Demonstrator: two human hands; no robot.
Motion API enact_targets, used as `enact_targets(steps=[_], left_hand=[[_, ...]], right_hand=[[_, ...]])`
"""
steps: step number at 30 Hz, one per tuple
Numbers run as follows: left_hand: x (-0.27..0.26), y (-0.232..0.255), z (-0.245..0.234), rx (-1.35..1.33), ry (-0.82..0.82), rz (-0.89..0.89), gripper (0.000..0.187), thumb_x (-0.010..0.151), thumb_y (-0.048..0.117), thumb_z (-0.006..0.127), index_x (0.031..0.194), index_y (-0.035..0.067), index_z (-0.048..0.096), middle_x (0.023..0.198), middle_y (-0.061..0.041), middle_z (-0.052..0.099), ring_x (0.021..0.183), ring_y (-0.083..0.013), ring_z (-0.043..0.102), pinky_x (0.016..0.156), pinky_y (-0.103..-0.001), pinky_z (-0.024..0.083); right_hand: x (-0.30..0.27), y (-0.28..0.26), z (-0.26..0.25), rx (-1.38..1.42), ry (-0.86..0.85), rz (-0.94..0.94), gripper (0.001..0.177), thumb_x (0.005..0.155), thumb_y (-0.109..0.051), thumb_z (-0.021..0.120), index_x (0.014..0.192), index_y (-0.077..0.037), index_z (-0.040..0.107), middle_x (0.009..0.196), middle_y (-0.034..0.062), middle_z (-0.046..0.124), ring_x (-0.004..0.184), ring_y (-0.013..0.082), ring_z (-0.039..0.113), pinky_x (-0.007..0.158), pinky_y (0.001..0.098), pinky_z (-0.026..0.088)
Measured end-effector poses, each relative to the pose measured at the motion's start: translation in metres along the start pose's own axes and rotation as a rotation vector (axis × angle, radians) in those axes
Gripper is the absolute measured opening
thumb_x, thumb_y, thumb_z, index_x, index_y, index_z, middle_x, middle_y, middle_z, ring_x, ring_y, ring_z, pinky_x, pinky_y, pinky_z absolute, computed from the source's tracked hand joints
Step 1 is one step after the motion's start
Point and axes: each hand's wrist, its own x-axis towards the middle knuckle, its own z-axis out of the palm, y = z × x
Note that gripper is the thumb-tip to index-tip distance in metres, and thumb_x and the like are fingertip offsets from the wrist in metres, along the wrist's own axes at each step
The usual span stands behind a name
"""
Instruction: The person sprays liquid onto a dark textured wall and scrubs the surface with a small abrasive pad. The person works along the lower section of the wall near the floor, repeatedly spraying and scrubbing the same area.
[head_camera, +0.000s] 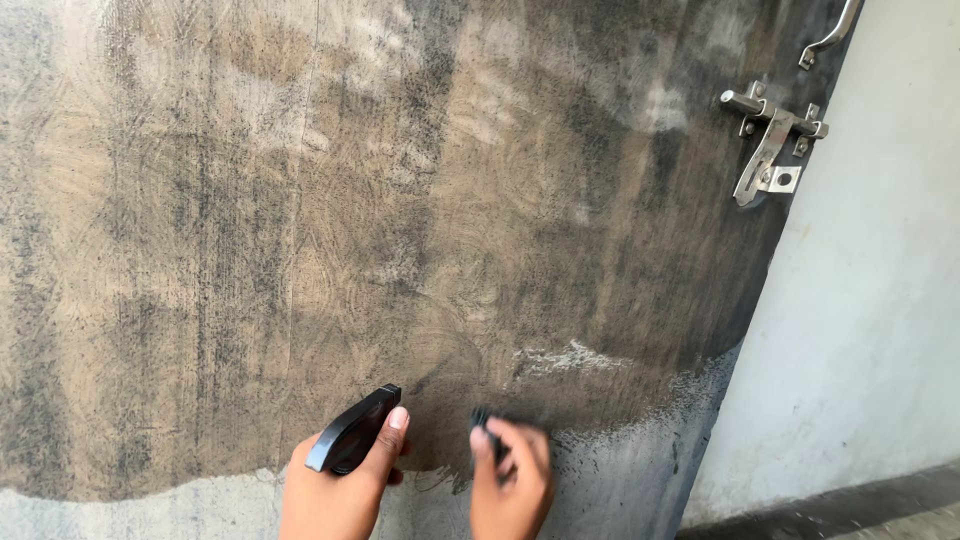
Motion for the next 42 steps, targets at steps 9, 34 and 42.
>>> enact_targets(steps=[9,34,42], left_hand=[[0.0,0.0,-0.009,0.18,0.088,0.037,0.043,0.085,0.043,0.084,0.101,0.003,0.082,0.072,-0.014,0.076,0.07,-0.0176,0.069,0.071,-0.031,0.053],[0.069,-0.062,0.0,0.432,-0.168,0.279,0.054,0.09,0.056,0.067,0.088,0.003,0.077,0.061,-0.014,0.069,0.063,-0.0265,0.071,0.066,-0.041,0.057],[0.056,-0.067,0.009,0.259,0.14,0.538,0.041,0.083,0.039,0.075,0.088,-0.001,0.08,0.081,-0.019,0.074,0.079,-0.0302,0.075,0.075,-0.041,0.058]], right_hand=[[0.018,-0.027,-0.01,0.069,0.307,0.102,0.024,0.085,-0.019,0.077,0.108,-0.01,0.075,0.092,0.0047,0.071,0.063,0.0119,0.058,0.049,0.0248,0.043],[0.039,-0.062,0.002,0.171,0.292,0.161,0.023,0.086,-0.012,0.074,0.109,-0.006,0.073,0.085,0.0035,0.07,0.065,0.0101,0.061,0.054,0.025,0.045],[0.09,-0.048,-0.011,0.351,0.281,0.105,0.023,0.092,-0.018,0.073,0.112,-0.007,0.073,0.09,0.0045,0.072,0.07,0.0088,0.063,0.058,0.0234,0.047]])
